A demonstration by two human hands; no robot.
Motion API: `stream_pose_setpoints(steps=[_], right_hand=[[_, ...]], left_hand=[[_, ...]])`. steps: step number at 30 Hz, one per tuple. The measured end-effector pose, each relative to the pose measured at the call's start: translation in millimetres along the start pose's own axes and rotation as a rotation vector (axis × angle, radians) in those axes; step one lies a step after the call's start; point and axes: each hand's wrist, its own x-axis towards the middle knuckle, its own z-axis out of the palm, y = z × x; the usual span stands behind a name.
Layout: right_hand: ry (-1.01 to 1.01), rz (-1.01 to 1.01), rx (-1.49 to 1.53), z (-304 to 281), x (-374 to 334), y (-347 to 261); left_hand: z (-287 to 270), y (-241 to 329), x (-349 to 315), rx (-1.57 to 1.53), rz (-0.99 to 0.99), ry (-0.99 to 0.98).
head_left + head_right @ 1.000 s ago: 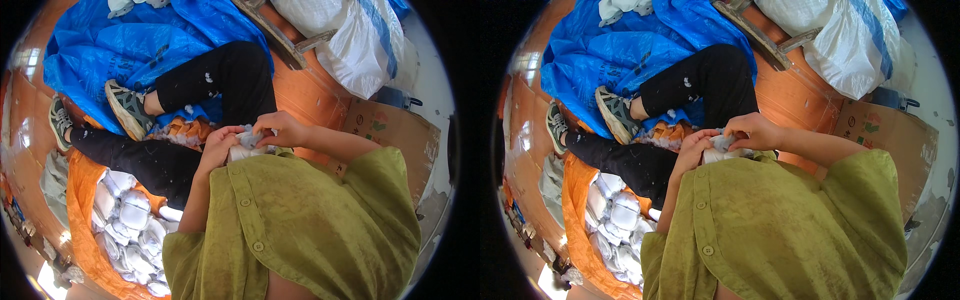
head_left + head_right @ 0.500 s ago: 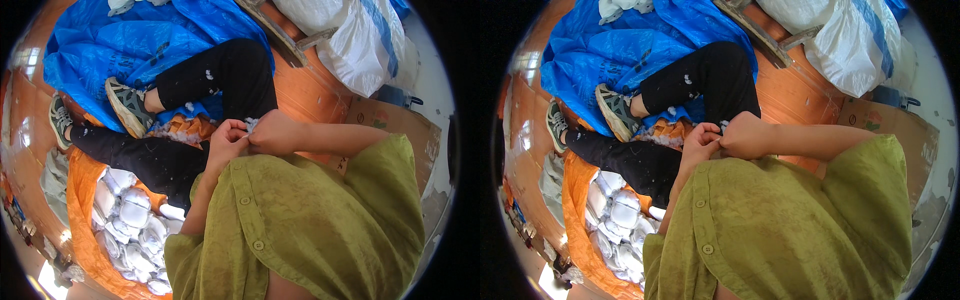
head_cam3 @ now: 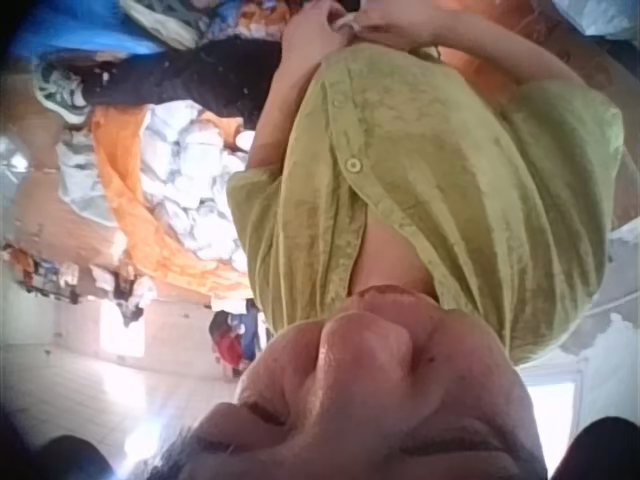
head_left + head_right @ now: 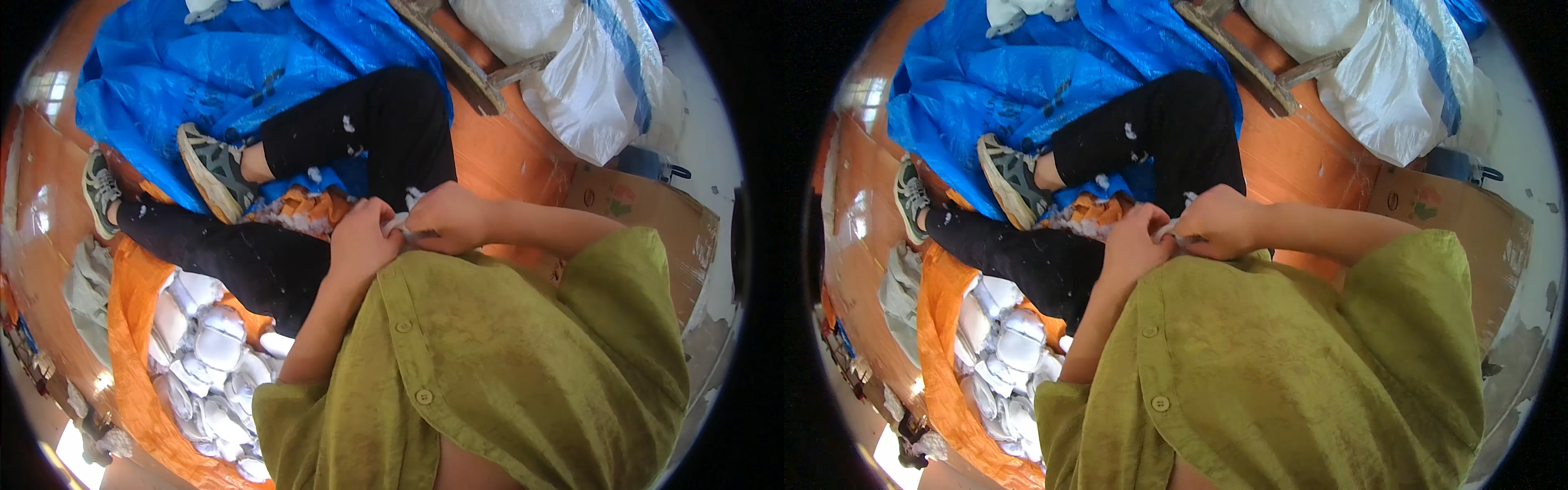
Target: The person sits on the floor and repeatedly picks up white items from a large orange sack. They unwrap each item by hand, remove the white material, and place the unwrapped items onto a blue tarp nearby.
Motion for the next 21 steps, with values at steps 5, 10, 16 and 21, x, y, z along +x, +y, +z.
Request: stream_pose_setpoints(steps=[5, 10, 16, 21], right_hand=[[-0.047, -0.148, -0.039, 2, -2, 8], [-0.21, -0.258, -0.072, 11, 6, 20], [-0.068, 0.063, -0.177, -12, -12, 6], [0.125, 0.139, -0.032, -1, -4, 11]], left_hand=[[-3, -10, 14, -0.153, 0.038, -0.165], [44, -79, 27, -0.938, -0.131, -0.539], [37, -62, 39, -0.912, -0.194, -0.513], [27, -50, 37, -0.672, -0.092, -0.309]])
